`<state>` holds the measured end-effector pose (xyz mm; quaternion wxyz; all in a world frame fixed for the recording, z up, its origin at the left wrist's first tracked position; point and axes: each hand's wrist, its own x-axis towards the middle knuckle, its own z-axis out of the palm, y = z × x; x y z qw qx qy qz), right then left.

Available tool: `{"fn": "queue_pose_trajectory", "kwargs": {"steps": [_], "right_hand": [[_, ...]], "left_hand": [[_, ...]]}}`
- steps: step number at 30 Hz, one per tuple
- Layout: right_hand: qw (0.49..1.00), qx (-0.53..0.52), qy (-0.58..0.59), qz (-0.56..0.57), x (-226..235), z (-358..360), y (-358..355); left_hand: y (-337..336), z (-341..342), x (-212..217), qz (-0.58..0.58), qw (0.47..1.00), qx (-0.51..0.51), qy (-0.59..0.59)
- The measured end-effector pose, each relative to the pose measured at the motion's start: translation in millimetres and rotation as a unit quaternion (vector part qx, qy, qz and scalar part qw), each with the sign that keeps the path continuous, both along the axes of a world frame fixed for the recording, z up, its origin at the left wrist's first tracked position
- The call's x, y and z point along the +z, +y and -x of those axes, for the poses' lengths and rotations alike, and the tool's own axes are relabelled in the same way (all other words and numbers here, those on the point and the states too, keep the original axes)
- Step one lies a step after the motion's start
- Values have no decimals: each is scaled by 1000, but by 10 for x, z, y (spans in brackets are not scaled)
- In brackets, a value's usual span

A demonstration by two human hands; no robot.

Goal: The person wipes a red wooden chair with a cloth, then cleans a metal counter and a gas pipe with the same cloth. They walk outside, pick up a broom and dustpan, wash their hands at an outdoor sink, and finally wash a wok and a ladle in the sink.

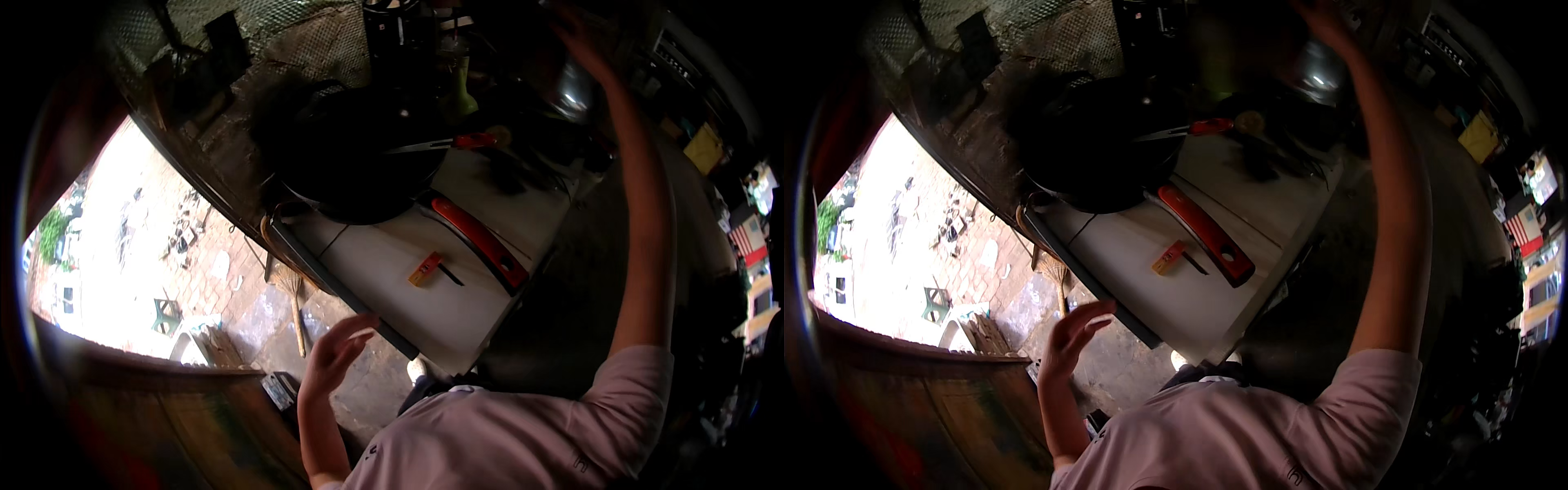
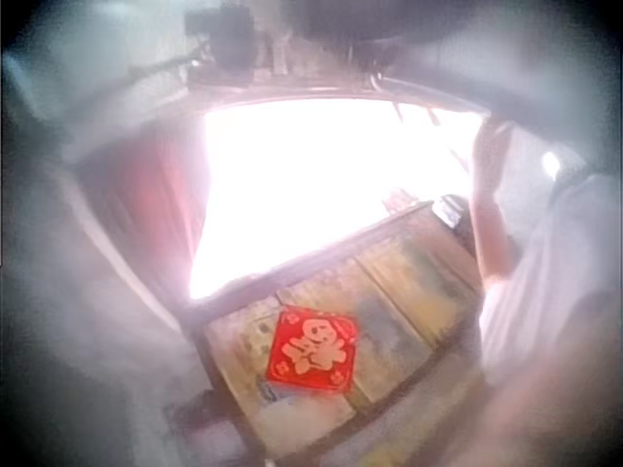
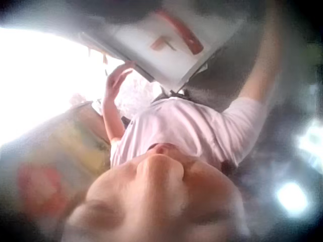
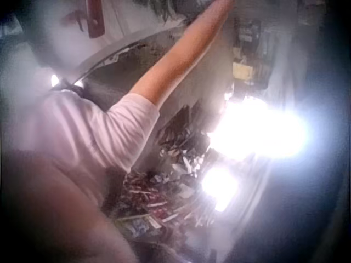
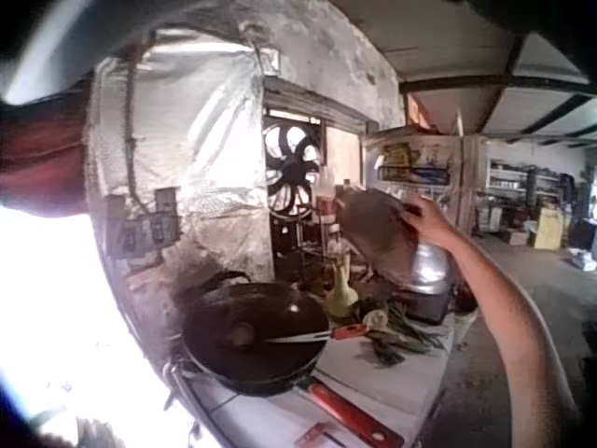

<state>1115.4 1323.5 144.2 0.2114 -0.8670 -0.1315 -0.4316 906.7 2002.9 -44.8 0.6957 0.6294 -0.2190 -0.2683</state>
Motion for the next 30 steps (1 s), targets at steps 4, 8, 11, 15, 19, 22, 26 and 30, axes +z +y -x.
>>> {"fn": "queue_pose_trajectory", "kwargs": {"steps": [4,8,11,15,19,22,26,30], "right_hand": [[944,-269,191,-13,-465,866,117],[897,-369,231,80,-1520,515,-419],[876,-423,232,6,-1786,410,-640],[853,-479,178,-106,-2070,348,-908],[870,-431,193,-142,-2452,177,-1006],[836,-487,253,-7,-2485,32,-1238],[900,-410,113,96,-2489,92,-537],[937,-155,313,-25,-2068,799,957]], "left_hand": [[-956,-148,454,160,977,18,137],[-1563,-230,687,236,938,59,248],[-1972,-298,880,283,902,136,296],[-2073,-402,933,298,901,139,284],[-1741,-323,1252,435,764,97,466],[-1593,-8,1301,433,802,148,384],[-1209,366,1367,368,863,224,264],[-560,703,1340,333,872,271,236]]}}
